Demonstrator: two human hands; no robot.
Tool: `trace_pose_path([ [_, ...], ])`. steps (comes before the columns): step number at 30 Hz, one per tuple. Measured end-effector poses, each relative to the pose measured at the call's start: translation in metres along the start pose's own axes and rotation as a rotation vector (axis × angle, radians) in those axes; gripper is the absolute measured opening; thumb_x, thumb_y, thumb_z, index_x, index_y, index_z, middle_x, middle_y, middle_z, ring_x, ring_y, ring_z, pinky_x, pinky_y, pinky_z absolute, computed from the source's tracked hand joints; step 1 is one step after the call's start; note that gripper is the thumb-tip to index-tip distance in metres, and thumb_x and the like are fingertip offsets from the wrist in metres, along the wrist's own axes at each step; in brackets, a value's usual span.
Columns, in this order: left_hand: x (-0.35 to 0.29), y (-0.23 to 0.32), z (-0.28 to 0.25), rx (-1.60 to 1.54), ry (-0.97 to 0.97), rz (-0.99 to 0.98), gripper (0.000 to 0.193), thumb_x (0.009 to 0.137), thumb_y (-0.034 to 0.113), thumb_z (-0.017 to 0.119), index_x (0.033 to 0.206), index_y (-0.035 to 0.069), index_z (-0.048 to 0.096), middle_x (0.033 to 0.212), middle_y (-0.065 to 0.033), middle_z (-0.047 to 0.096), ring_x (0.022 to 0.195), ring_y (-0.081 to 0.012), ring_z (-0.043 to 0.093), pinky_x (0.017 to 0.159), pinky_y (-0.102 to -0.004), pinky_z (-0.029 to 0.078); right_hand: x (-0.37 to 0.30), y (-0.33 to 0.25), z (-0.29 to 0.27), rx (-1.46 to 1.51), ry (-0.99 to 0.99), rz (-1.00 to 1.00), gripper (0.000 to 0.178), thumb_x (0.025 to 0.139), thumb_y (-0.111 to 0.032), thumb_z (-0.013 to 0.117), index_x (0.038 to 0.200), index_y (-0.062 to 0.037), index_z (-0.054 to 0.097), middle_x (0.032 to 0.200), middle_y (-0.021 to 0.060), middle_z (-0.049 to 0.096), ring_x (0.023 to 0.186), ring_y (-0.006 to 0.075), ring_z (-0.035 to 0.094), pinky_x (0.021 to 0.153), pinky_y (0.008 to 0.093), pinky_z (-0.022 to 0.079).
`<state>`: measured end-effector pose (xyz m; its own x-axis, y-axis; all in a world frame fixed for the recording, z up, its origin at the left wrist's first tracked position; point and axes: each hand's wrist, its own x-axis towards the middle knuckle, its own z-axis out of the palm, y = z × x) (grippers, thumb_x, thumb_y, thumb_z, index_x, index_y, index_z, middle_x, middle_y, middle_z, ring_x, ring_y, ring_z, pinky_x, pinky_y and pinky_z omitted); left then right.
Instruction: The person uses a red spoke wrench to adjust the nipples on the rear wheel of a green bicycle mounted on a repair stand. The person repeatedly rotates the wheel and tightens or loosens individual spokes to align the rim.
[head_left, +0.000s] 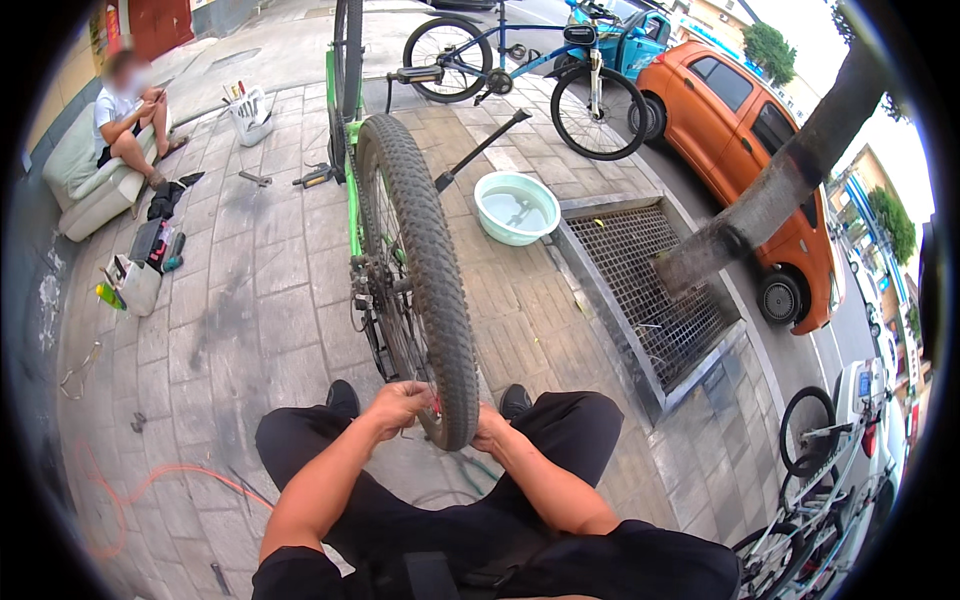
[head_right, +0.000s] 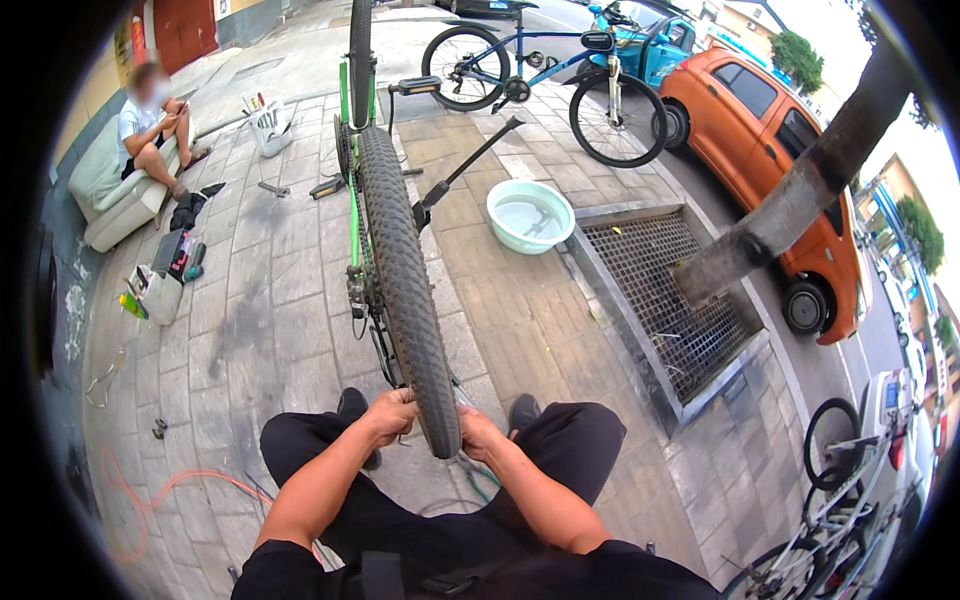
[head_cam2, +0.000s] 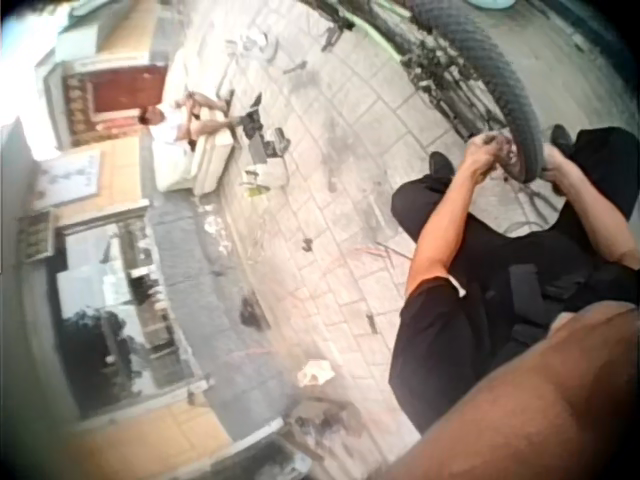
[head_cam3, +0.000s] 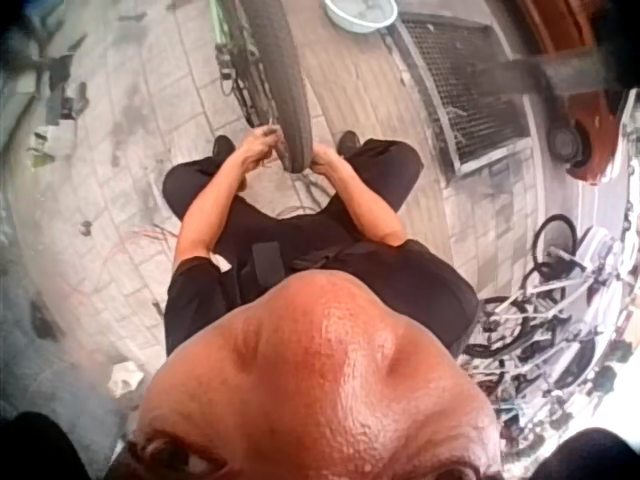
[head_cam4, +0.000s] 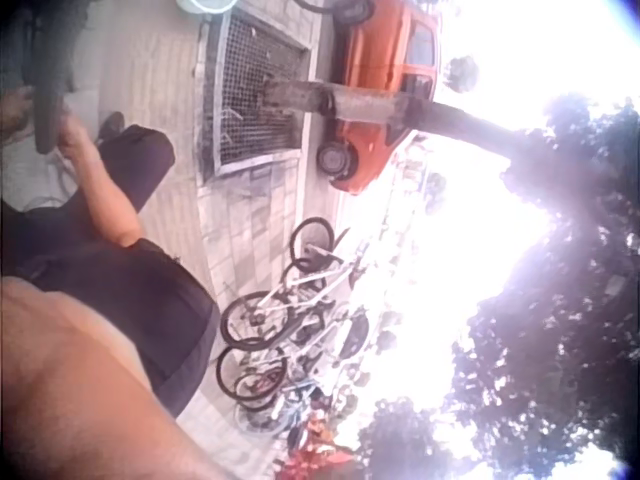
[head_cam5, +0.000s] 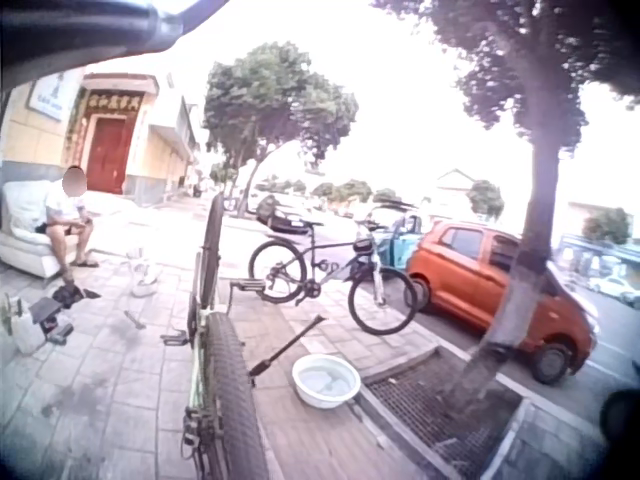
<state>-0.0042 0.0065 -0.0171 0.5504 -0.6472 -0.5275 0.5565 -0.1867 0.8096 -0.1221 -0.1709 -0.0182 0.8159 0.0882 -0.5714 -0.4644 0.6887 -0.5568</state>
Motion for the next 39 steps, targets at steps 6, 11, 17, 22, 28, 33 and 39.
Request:
trace_pose_path([
  [6, 0.029, -0.025, 0.016, 0.639, 0.353, 0.419, 0.032, 0.084, 0.026, 0.078, 0.079, -0.003, 0.066, 0.078, -0.0183, 0.072, 0.074, -0.0220, 0.071, 0.068, -0.0381, 0.055, -0.012, -0.004, 0.005, 0.026, -0.029, -0.102, 0.028, 0.094, -0.003, 0.067, 0.121, 0.0002, 0.066, 0.103, 0.0054, 0.072, 0.087, 0.0142, 0.068, 0.076, 0.0288, 0.054],
  [11, 0.032, -0.027, 0.015, 0.556, 0.315, 0.434, 0.026, 0.090, 0.025, 0.074, 0.082, 0.001, 0.068, 0.072, -0.0119, 0.069, 0.058, -0.0190, 0.063, 0.055, -0.0363, 0.050, -0.004, -0.006, 0.011, -0.148, 0.082, -0.079, 0.021, 0.094, -0.005, 0.066, 0.114, -0.0005, 0.069, 0.099, 0.0064, 0.072, 0.080, 0.0147, 0.068, 0.069, 0.0306, 0.054],
  [17, -0.013, 0.021, -0.006, -0.142, -0.258, -0.141, 0.017, 0.103, 0.022, 0.064, 0.109, 0.009, 0.073, 0.065, 0.0058, 0.053, 0.048, -0.0054, 0.035, 0.044, -0.0256, 0.026, 0.037, 0.002, -0.024, -0.047, -0.046, 0.078, 0.015, 0.095, -0.010, 0.065, 0.107, -0.0032, 0.071, 0.084, 0.0045, 0.071, 0.067, 0.0138, 0.066, 0.057, 0.0319, 0.051],
  [22, -0.018, 0.031, 0.012, 0.332, -0.044, 0.063, 0.025, 0.098, 0.023, 0.068, 0.112, 0.003, 0.075, 0.078, -0.0028, 0.070, 0.061, -0.0127, 0.059, 0.057, -0.0289, 0.046, 0.029, 0.005, -0.022, -0.081, -0.064, 0.030, 0.017, 0.095, -0.010, 0.065, 0.109, -0.0030, 0.071, 0.083, 0.0029, 0.069, 0.066, 0.0111, 0.065, 0.055, 0.0291, 0.049],
  [28, 0.007, 0.006, 0.021, 0.931, 0.346, 0.265, 0.034, 0.084, 0.037, 0.073, 0.092, 0.003, 0.075, 0.094, -0.0237, 0.074, 0.092, -0.0409, 0.072, 0.083, -0.0472, 0.056, -0.002, -0.001, 0.007, -0.304, 0.178, -0.151, 0.023, 0.097, -0.011, 0.064, 0.117, 0.0006, 0.068, 0.098, 0.0056, 0.072, 0.076, 0.0117, 0.066, 0.065, 0.0289, 0.052],
  [33, 0.005, 0.003, 0.024, 0.960, 0.377, 0.283, 0.031, 0.085, 0.035, 0.070, 0.089, 0.005, 0.073, 0.095, -0.0231, 0.074, 0.094, -0.0430, 0.070, 0.084, -0.0503, 0.055, 0.007, 0.003, 0.003, -0.251, 0.080, -0.192, 0.025, 0.095, -0.007, 0.064, 0.118, 0.0029, 0.067, 0.101, 0.0075, 0.072, 0.086, 0.0152, 0.066, 0.078, 0.0298, 0.052],
  [39, 0.012, -0.012, 0.009, 0.907, 0.311, 0.341, 0.031, 0.090, 0.033, 0.068, 0.099, 0.003, 0.073, 0.090, -0.0218, 0.074, 0.088, -0.0416, 0.071, 0.081, -0.0478, 0.056, 0.028, 0.008, -0.011, -0.254, -0.023, -0.113, 0.024, 0.095, -0.003, 0.060, 0.117, 0.0034, 0.066, 0.104, 0.0082, 0.071, 0.089, 0.0151, 0.067, 0.076, 0.0299, 0.053],
])
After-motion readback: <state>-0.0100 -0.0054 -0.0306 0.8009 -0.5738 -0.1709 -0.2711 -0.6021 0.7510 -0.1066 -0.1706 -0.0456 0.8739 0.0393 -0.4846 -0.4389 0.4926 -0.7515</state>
